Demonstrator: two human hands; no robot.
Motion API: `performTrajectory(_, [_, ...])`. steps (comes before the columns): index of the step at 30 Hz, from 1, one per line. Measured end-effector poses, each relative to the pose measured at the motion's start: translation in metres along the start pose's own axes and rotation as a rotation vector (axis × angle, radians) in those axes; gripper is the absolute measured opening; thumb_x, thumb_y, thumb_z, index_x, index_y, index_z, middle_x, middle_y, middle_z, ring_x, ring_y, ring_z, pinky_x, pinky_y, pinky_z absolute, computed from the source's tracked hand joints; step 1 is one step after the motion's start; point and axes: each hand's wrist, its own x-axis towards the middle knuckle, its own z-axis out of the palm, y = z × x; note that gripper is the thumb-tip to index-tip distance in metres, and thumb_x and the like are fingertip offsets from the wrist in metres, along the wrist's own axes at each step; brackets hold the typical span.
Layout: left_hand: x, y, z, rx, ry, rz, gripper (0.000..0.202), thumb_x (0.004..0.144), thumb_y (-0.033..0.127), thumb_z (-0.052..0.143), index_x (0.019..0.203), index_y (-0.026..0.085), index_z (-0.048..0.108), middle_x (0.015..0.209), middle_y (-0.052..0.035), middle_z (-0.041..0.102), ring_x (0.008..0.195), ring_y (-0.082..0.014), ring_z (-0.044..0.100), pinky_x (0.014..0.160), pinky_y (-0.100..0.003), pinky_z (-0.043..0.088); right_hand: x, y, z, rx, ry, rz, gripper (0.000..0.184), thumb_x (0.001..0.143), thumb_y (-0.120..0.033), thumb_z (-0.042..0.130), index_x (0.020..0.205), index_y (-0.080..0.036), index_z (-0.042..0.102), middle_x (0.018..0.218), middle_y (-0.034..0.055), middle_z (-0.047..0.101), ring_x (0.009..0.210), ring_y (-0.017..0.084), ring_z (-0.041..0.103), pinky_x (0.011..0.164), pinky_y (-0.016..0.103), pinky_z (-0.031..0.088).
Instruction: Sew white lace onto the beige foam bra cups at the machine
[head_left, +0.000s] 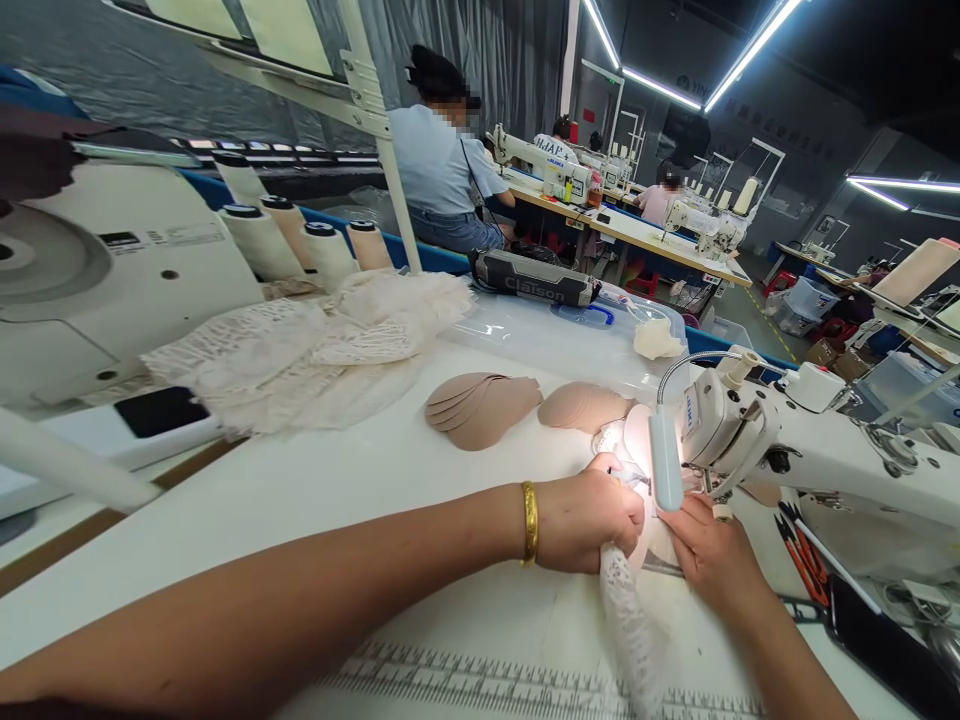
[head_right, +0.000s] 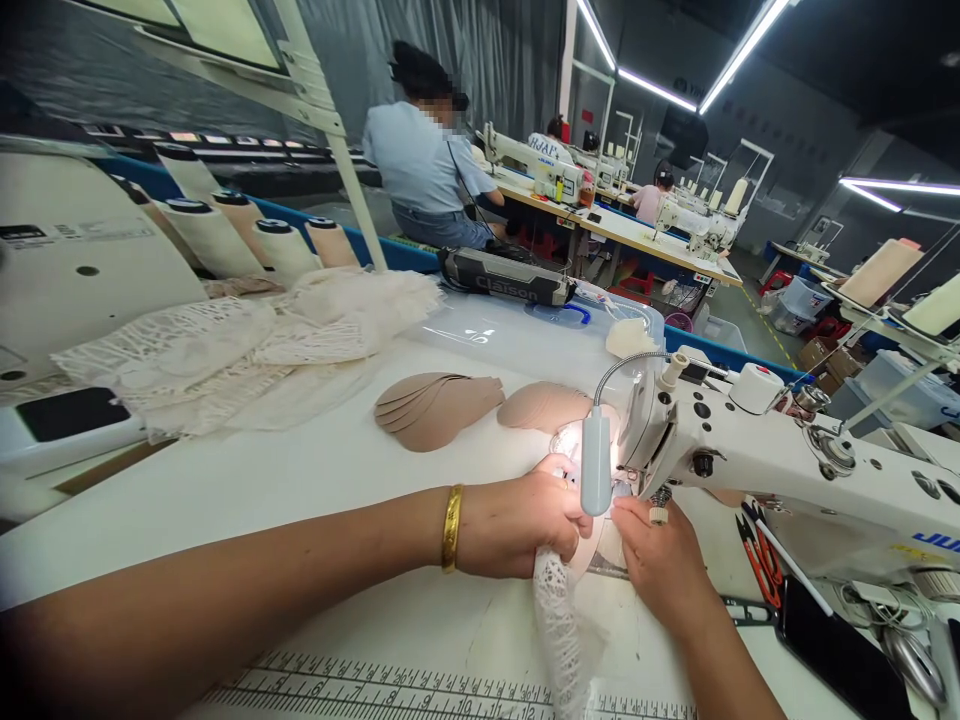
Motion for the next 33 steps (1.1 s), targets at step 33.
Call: performTrajectory(33, [0.011, -0.013, -0.007, -0.054, 0.051, -0.033, 0.028, 0.071, 0.009, 0.056, 0.051, 0.020, 0.040, 0.055, -0.0031, 0.049, 0.058, -0.0173, 0.031, 0.088, -0.050, 0.028, 0.002, -0.015, -0.020, 0.093, -0.060, -0.170, 0.025, 0.099, -0.010, 0.045, 0.085, -0.022, 0.063, 0.092, 0.0036, 0.070, 0.079, 0.019, 0.053, 0.065, 0.030, 0.037])
